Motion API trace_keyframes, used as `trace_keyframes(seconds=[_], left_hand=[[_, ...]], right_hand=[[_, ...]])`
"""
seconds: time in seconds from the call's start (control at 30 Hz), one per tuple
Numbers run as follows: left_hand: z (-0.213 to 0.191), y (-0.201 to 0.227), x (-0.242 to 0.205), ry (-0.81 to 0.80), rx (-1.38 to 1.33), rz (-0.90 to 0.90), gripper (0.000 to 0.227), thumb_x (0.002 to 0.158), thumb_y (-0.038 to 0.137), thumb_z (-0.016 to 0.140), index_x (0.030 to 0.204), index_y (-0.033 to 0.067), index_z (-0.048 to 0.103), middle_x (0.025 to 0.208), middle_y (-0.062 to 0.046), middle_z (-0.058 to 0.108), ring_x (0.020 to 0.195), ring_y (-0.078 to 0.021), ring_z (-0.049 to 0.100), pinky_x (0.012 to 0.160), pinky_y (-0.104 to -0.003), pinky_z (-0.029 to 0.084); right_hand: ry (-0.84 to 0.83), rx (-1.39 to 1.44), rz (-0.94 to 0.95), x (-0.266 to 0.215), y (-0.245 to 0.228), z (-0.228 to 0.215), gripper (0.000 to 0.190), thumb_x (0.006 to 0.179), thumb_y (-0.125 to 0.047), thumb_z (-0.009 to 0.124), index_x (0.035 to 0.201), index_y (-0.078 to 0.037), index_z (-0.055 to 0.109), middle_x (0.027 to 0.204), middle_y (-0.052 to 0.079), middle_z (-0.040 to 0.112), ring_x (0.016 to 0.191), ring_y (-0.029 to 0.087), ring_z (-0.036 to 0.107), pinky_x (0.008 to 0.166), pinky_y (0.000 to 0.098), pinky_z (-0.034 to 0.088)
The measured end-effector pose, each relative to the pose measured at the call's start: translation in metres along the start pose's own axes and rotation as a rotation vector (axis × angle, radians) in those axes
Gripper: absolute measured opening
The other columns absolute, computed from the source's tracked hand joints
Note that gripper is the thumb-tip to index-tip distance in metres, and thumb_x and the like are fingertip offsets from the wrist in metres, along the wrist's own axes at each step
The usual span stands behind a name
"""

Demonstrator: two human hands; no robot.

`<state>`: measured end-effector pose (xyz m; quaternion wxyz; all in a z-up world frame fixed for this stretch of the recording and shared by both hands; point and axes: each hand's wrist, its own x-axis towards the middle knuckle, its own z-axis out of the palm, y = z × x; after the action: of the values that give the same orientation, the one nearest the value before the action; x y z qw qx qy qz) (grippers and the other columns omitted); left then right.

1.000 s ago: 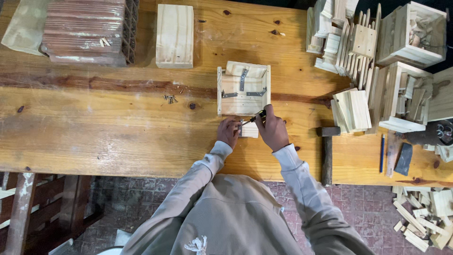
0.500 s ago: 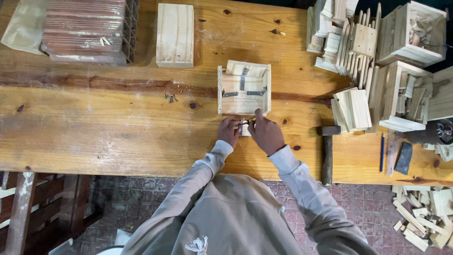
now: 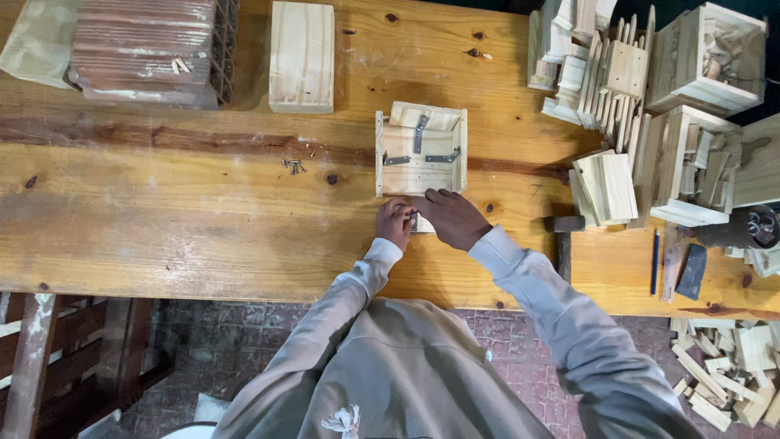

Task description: The person assembles a small wooden box by placing a bracket onto the wood and then screwing in small screws using a screwdriver.

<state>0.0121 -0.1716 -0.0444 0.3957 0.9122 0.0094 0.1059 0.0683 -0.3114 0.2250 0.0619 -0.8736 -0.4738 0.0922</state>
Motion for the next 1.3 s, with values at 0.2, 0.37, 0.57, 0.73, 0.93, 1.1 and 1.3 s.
trace_keyframes(seconds=[0.2,0.37,0.57,0.73,0.93,1.1,1.3], left_hand=[[-0.014,0.009,0.004,-0.065,0.062,-0.011,0.027,0.091,0.028,0.073,0.115,0.0210,0.063,0.128,-0.001,0.051,0.128,-0.0322,0.053,0.109,-0.046,0.046],[-0.039,0.028,0.004,-0.171,-0.109,-0.054,0.039,0.102,0.030,0.062,0.139,0.0246,0.052,0.131,-0.009,0.058,0.129,-0.0349,0.056,0.111,-0.047,0.046],[-0.093,0.067,0.032,-0.175,-0.233,0.154,0.043,0.102,0.054,0.055,0.123,0.0171,0.064,0.115,-0.010,0.072,0.115,-0.0339,0.068,0.099,-0.047,0.054],[-0.074,0.052,0.052,-0.156,-0.100,0.315,0.026,0.100,0.035,0.065,0.102,0.0092,0.070,0.091,-0.012,0.076,0.088,-0.0344,0.074,0.079,-0.044,0.059],[-0.089,0.067,0.059,0.008,-0.084,0.337,0.011,0.098,0.027,0.069,0.090,0.0213,0.072,0.077,0.001,0.076,0.077,-0.0211,0.076,0.066,-0.032,0.059],[-0.072,0.058,0.051,-0.017,-0.066,0.300,0.010,0.095,0.026,0.070,0.089,0.0187,0.072,0.083,-0.003,0.077,0.082,-0.0235,0.076,0.070,-0.035,0.061],[-0.089,0.064,0.069,-0.254,-0.162,0.174,0.021,0.089,0.032,0.078,0.102,0.0166,0.076,0.093,-0.007,0.079,0.096,-0.0326,0.074,0.085,-0.046,0.059]], right_hand=[[-0.135,0.057,-0.062,-0.001,0.015,-0.007,0.029,0.093,0.000,0.061,0.115,-0.015,0.052,0.098,0.010,0.057,0.091,0.038,0.064,0.083,0.0447,0.053],[-0.199,0.053,-0.130,-0.006,0.030,-0.011,0.019,0.099,-0.002,0.053,0.114,-0.013,0.051,0.096,0.005,0.057,0.096,0.031,0.064,0.092,0.0393,0.048],[-0.254,-0.036,-0.043,0.002,0.008,-0.028,0.015,0.103,-0.014,0.054,0.117,-0.018,0.049,0.102,0.007,0.055,0.100,0.034,0.061,0.082,0.0427,0.054],[-0.290,0.024,0.036,0.004,0.004,-0.036,0.021,0.109,-0.032,0.042,0.120,-0.015,0.046,0.103,0.010,0.059,0.102,0.035,0.064,0.082,0.0465,0.055],[-0.278,-0.071,0.461,0.013,-0.010,-0.022,0.063,0.108,-0.046,0.032,0.125,0.011,0.053,0.093,0.026,0.073,0.088,0.045,0.075,0.070,0.0556,0.059],[-0.252,-0.004,0.513,0.027,0.011,0.028,0.060,0.106,-0.046,0.037,0.109,0.009,0.060,0.083,0.025,0.071,0.080,0.046,0.075,0.064,0.0538,0.060],[-0.090,-0.134,0.227,0.007,0.008,0.017,0.025,0.100,-0.020,0.050,0.103,0.002,0.061,0.080,0.017,0.071,0.077,0.040,0.076,0.062,0.0481,0.060]])
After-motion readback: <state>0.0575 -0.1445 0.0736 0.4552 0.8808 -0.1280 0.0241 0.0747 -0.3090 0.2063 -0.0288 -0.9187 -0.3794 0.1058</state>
